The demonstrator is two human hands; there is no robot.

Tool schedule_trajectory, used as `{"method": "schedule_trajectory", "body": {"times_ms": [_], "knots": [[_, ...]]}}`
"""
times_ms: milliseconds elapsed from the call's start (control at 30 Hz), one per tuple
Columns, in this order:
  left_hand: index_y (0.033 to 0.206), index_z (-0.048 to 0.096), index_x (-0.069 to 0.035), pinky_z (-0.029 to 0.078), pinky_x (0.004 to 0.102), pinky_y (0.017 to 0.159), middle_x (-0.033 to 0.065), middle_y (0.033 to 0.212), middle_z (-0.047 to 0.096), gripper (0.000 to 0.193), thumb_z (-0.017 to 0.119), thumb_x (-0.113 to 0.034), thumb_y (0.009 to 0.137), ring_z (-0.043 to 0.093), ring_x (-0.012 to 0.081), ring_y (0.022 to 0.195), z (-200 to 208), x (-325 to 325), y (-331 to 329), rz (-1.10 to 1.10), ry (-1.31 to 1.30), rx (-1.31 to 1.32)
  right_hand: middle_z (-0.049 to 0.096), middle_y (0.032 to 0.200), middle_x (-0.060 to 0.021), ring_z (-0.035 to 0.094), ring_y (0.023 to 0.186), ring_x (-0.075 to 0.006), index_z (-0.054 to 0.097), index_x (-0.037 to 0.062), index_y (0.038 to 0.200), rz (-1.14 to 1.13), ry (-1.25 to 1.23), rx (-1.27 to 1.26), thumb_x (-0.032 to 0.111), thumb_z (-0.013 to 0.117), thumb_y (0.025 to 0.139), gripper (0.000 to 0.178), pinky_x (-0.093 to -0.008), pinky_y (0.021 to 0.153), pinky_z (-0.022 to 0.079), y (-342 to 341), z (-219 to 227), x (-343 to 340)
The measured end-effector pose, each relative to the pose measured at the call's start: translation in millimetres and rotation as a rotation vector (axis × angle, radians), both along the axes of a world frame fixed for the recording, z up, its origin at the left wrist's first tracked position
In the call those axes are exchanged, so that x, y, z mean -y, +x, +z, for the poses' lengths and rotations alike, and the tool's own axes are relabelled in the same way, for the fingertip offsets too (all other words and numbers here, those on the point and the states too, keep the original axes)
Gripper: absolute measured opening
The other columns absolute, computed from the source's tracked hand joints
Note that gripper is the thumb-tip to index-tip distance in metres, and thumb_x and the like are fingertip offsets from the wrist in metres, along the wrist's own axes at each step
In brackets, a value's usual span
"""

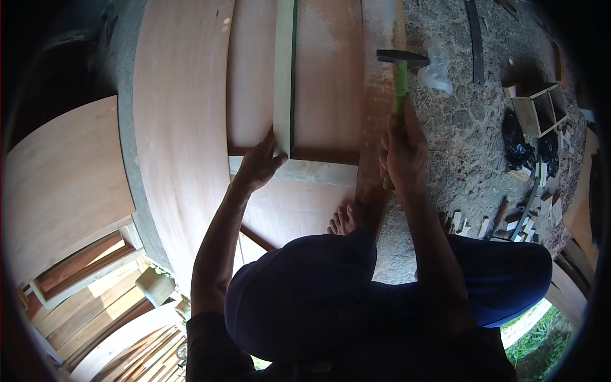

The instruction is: The person hammers nails into wooden strips attached to a large plywood sheet to assemble a frame. They work on the floor, positioning the strips and securing them with a hammer. The person also handles a smaller plywood piece and a bag of nails.

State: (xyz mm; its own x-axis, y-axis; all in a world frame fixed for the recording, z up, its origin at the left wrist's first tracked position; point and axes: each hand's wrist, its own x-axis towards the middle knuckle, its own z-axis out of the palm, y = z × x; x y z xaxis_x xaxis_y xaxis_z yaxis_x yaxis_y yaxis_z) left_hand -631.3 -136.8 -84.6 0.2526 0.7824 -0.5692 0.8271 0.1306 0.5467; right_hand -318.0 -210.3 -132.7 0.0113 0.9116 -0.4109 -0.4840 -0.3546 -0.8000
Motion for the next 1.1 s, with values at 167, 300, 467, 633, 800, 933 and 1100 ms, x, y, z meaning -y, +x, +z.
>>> {"method": "schedule_trajectory", "body": {"times_ms": [167,300,467,633,800,933,1100], "knots": [[0.150,0.034,-0.005,0.044,0.0303,0.068,0.0033,0.078,0.047,0.074,0.068,-0.021,0.086,0.045,0.0136,0.071,4,2,-11,0.005,0.008,0.035,0.072,0.087,-0.0177,0.072,0.076,-0.0266,0.042,0.0090,0.150,0.221,0.702,1.422,0.026,0.055,0.100,0.054,-0.0417,0.068,0.054,-68,42,25],[0.148,0.036,-0.004,0.044,0.0322,0.065,0.0025,0.076,0.047,0.072,0.068,-0.022,0.086,0.045,0.0134,0.068,-4,9,-17,0.001,0.068,0.075,0.067,0.086,-0.0115,0.062,0.062,-0.0175,0.040,0.0094,0.151,0.224,-0.046,0.579,0.022,0.056,0.099,0.055,-0.0337,0.062,0.053,-34,73,-11],[0.151,0.032,-0.007,0.045,0.0393,0.091,0.0166,0.110,0.056,0.073,0.066,-0.021,0.087,0.055,0.0285,0.102,6,1,-6,0.006,-0.059,0.029,0.068,0.083,-0.0221,0.069,0.068,-0.0270,0.040,0.0100,0.151,0.866,-0.047,0.618,0.021,0.053,0.100,0.053,-0.0386,0.065,0.053,-64,60,19],[0.152,0.029,-0.007,0.044,0.0426,0.105,0.0236,0.131,0.059,0.075,0.065,-0.021,0.087,0.058,0.0349,0.123,8,6,-16,0.010,-0.066,-0.017,0.068,0.092,-0.0241,0.070,0.077,-0.0301,0.037,0.0092,0.152,0.183,-0.138,0.492,0.021,0.054,0.100,0.056,-0.0405,0.075,0.054,-41,53,-3],[0.151,0.030,-0.004,0.046,0.0316,0.067,0.0040,0.075,0.046,0.078,0.069,-0.026,0.087,0.048,0.0139,0.069,-14,11,-19,-0.046,0.113,0.092,0.069,0.100,-0.0216,0.070,0.084,-0.0305,0.037,0.0060,0.151,-0.310,0.145,1.206,0.018,0.054,0.099,0.056,-0.0398,0.076,0.054,-129,-13,32],[0.151,0.031,-0.004,0.047,0.0315,0.068,0.0045,0.080,0.050,0.077,0.068,-0.024,0.087,0.049,0.0131,0.072,-10,11,-22,-0.029,0.107,0.065,0.068,0.098,-0.0261,0.069,0.079,-0.0283,0.029,0.0054,0.154,0.347,0.237,0.899,0.015,0.055,0.099,0.062,-0.0405,0.070,0.054,-42,49,-3],[0.151,0.032,-0.006,0.046,0.0313,0.069,0.0047,0.082,0.050,0.075,0.067,-0.021,0.086,0.048,0.0127,0.072,-8,10,-20,-0.013,0.080,0.063,0.067,0.091,-0.0267,0.066,0.069,-0.0260,0.034,0.0044,0.152,0.190,0.221,0.815,0.014,0.055,0.098,0.059,-0.0389,0.064,0.053,-70,70,13]]}}
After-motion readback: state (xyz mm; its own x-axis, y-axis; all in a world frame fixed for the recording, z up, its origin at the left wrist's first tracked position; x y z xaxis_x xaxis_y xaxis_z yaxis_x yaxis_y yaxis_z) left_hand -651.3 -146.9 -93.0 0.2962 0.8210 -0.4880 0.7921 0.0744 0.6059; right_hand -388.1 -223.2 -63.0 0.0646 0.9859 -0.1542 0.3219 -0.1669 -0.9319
